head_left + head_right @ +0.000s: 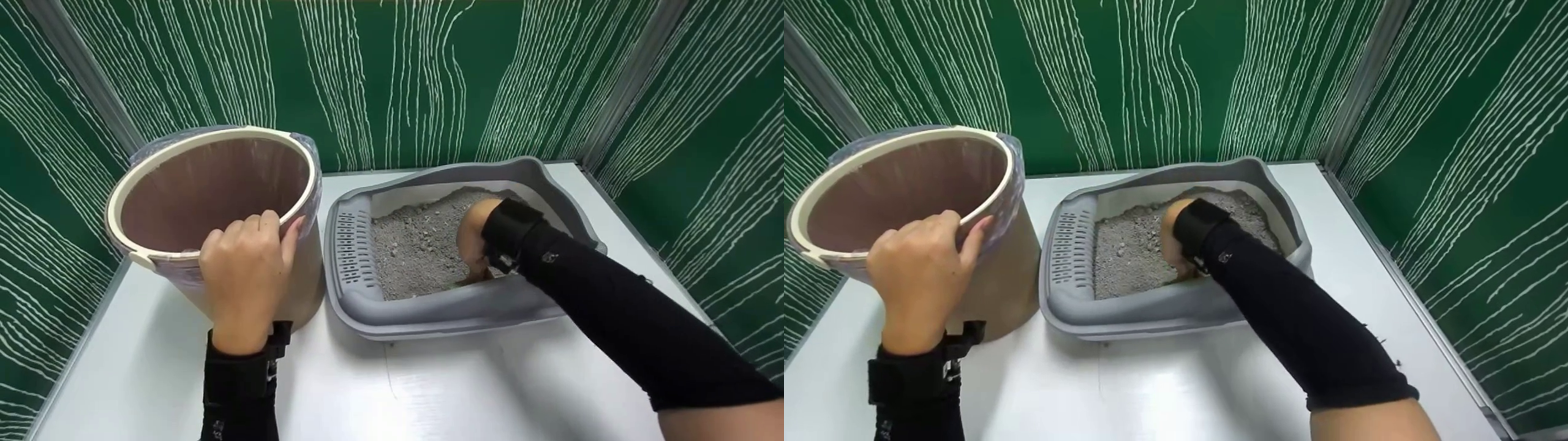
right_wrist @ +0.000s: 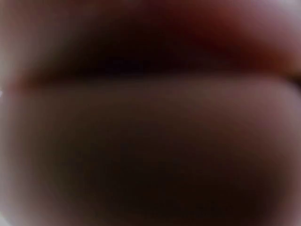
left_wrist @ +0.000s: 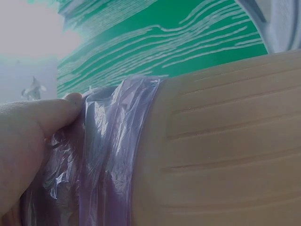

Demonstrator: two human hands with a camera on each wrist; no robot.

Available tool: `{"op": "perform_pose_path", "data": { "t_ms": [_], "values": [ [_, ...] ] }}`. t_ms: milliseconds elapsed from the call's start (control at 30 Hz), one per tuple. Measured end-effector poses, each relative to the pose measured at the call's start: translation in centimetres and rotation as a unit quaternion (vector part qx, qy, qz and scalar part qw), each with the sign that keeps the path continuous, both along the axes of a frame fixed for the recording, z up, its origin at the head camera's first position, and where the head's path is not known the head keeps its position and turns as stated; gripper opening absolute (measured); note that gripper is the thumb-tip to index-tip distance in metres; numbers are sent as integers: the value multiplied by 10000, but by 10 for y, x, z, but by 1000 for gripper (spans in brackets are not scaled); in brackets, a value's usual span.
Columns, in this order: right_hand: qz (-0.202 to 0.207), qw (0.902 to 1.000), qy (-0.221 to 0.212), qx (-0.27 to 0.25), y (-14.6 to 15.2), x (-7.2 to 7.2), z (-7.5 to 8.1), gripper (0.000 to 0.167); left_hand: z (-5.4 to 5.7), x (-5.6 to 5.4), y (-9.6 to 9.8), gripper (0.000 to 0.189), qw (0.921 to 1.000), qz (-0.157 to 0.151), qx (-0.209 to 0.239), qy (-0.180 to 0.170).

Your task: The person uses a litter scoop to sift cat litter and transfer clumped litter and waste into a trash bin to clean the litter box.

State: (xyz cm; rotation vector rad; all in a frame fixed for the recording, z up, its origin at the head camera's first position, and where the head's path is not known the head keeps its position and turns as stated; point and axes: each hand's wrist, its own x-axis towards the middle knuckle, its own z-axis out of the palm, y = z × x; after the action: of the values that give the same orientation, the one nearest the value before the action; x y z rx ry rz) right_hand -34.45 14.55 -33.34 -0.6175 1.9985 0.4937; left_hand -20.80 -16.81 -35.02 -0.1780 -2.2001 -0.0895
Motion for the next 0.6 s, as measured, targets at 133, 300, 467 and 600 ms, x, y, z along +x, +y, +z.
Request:
{"op": "perform_pose_path", "data": {
  "t_ms": [133, 300, 467, 600],
  "values": [
    [-10, 9988, 480, -19, -12, 9, 1, 24, 0, -1, 0, 44, 10000, -4, 33, 0],
    [0, 9904, 1370, -174, -27, 20, 6, 29, 1, -1, 0, 45, 10000, -9, -6, 11],
    [88, 9594, 2746, -632, -45, 25, -2, 32, 0, 0, -1, 45, 10000, 48, 25, 66],
    [91, 9266, 3654, -884, -55, 24, -17, 36, 0, 0, 0, 46, 10000, 29, 47, 76]
  ]
}}
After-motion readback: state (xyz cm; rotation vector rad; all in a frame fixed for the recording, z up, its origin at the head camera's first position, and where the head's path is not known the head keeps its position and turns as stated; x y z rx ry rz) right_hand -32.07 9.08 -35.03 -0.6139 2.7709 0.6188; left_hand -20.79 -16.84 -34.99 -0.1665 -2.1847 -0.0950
